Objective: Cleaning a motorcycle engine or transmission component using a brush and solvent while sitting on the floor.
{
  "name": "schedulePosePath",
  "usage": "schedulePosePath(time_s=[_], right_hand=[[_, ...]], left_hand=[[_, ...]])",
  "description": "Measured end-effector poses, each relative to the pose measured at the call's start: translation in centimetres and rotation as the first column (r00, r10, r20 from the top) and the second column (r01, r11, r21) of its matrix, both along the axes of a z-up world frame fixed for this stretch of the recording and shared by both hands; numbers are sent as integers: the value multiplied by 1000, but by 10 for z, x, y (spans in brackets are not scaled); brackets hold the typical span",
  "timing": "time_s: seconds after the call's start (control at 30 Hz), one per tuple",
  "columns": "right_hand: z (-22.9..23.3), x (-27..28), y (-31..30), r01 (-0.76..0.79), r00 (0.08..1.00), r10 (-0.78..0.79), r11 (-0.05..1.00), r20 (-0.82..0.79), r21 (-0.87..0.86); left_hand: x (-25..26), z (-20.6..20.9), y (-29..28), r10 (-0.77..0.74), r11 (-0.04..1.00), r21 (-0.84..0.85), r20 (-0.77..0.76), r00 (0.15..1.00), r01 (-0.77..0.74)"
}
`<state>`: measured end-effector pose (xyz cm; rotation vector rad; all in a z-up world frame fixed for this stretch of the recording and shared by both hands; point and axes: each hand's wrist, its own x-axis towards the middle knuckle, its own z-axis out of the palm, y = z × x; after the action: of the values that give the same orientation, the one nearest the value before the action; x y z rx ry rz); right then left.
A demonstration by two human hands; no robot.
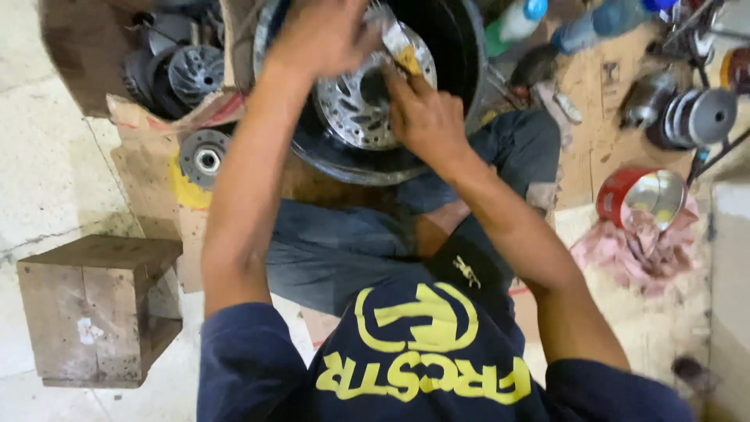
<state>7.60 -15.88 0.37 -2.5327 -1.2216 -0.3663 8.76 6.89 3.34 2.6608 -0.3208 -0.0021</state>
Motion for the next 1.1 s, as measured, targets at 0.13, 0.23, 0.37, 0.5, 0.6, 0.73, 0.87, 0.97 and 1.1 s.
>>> schedulePosePath(time_s=[0.13, 0.23, 0.37, 0.5, 0.6, 0.73, 0.87, 0.97, 1.1], right_hand=[[-8, 7, 3, -8, 992, 22, 993, -124, 117], [-4, 2, 3, -6, 972, 45, 986, -232, 165], [-6, 0, -3, -26, 949, 84, 982, -305, 189], [24, -4, 2, -32, 891, 189, 933, -413, 359], [19, 1, 7, 11, 867, 238, 869, -438, 494], [20, -2, 4, 41, 829, 269, 846, -491, 532], [32, 6, 7, 7, 847, 285, 838, -449, 546], [22, 3, 2, 64, 764, 316, 831, -563, 553], [23, 13, 10, 92, 738, 344, 802, -581, 591]], left_hand=[[-51, -16, 0, 241, 936, -285, 86, 967, -207], [-66, -26, -5, 279, 877, -446, 175, 944, -176], [-63, -31, -15, 396, 794, -478, -62, 916, -376], [-61, -29, -14, 410, 773, -533, 8, 912, -343], [-55, -37, -11, 432, 768, -571, 127, 893, -290], [-61, -6, -19, 361, 827, -543, 317, 877, -145], [-46, -45, -12, 311, 896, -421, 366, 877, -142], [-50, -54, -18, 314, 941, -216, 281, 907, -259], [-43, -25, -19, 350, 904, -328, 200, 915, -275]])
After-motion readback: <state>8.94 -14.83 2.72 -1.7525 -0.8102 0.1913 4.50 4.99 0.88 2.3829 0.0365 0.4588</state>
